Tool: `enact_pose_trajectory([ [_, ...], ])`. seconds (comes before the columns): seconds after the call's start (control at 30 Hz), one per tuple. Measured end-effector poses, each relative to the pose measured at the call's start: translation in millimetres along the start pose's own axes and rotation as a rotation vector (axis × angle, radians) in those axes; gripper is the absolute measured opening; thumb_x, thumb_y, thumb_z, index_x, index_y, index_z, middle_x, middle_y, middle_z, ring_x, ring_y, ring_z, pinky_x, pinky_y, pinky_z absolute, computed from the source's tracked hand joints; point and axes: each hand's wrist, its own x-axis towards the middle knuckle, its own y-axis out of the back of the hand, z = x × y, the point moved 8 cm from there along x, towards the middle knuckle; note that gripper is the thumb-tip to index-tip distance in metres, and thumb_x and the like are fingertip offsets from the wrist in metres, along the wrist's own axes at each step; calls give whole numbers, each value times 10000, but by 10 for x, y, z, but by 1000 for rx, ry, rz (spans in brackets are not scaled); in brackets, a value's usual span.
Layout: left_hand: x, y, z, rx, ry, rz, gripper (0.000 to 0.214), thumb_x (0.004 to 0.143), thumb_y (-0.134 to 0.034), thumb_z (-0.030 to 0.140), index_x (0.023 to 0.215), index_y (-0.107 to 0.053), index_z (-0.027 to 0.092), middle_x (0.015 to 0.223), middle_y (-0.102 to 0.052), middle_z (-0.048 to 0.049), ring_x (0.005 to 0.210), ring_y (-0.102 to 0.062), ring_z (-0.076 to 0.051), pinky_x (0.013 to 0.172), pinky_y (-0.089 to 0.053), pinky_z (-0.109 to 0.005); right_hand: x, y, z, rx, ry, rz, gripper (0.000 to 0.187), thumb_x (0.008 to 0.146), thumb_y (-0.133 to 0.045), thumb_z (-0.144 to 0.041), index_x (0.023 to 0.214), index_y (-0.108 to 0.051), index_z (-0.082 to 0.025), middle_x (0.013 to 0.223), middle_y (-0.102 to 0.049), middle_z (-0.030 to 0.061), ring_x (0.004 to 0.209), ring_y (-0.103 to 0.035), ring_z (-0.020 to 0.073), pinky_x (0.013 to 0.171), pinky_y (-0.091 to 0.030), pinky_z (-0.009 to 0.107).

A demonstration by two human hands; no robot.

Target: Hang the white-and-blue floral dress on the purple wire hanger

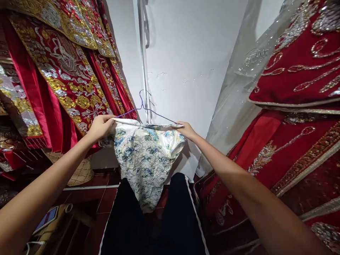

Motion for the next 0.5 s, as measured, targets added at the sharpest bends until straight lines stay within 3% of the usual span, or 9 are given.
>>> enact_pose_trajectory([
  [0.07,67,33,57,109,-72,41,399,774,-501,391,1023,-731,181,984,-730,-80,865,-647,-251,740,-493,-293,-60,82,-85,76,-8,-54,392,596,-812,-475,764,-673,-150,734,-681,32,764,-646,216,729,-509,330],
  [0.17,227,-64,-1,193,36,47,458,815,-539,485,1131,-633,168,1100,-687,-135,954,-623,-275,833,-479,-347,-113,187,-281,264,-86,-149,377,617,-829,-431,840,-709,-153,814,-724,79,805,-678,246,760,-536,371],
  [0.27,339,-212,-50,132,164,59,510,840,-539,556,1132,-549,138,1039,-667,-155,884,-617,-264,789,-471,-359,-115,263,-491,335,-181,-190,294,685,-798,-330,912,-726,-157,873,-739,118,892,-701,294,836,-551,446],
  [0.4,356,-277,27,-13,105,99,490,833,-592,507,1151,-478,151,922,-657,-103,777,-606,-213,717,-457,-323,-98,246,-629,369,-306,-207,272,766,-733,-292,991,-718,-140,862,-749,142,909,-715,345,864,-552,526],
  [0.5,315,-304,41,-112,63,37,343,852,-570,490,994,-523,181,764,-632,-43,645,-566,-170,637,-433,-286,-45,98,-709,462,-278,-161,300,813,-684,-351,1034,-697,-148,884,-760,130,918,-718,342,885,-555,524],
])
